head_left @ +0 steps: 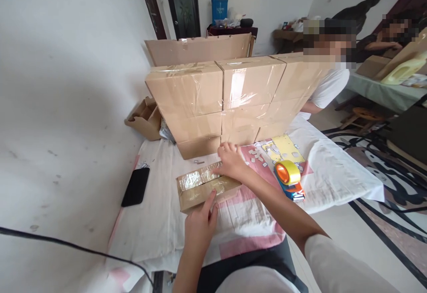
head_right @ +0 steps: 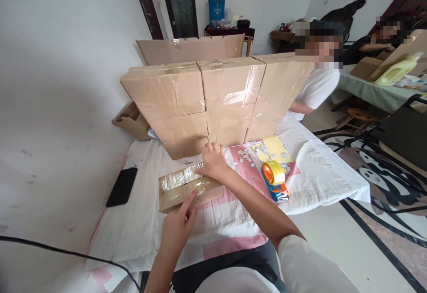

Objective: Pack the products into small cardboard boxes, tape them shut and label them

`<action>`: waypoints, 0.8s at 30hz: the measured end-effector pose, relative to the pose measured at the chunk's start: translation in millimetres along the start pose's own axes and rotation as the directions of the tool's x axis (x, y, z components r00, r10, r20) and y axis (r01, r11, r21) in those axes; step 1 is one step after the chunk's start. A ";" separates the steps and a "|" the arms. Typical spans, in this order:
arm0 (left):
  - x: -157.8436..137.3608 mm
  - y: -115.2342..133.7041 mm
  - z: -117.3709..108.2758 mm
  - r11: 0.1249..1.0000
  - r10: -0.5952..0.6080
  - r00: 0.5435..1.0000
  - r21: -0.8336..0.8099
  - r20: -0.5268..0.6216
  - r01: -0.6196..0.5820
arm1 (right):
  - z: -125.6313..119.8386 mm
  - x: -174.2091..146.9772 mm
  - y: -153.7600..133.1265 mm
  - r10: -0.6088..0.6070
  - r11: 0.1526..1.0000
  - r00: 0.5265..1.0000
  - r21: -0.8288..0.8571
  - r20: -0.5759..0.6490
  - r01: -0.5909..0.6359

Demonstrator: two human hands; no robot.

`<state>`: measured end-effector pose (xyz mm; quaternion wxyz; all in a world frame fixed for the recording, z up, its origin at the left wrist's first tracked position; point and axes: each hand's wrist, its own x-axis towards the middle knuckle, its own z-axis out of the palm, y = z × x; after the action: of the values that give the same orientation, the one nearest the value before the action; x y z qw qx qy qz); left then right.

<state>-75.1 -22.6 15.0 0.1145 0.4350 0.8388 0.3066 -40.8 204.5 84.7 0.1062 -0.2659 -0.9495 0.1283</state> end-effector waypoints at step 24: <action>-29.4 -16.6 29.5 0.981 0.049 0.990 0.193 -0.133 -0.023 | -25.0 -135.9 338.5 0.662 0.749 0.731 0.101 -0.168 -0.655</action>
<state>-55.0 -41.0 -20.6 0.0087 0.4371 0.8622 0.2559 241.2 416.4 -11.4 0.1500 -0.5939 -0.7765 0.1476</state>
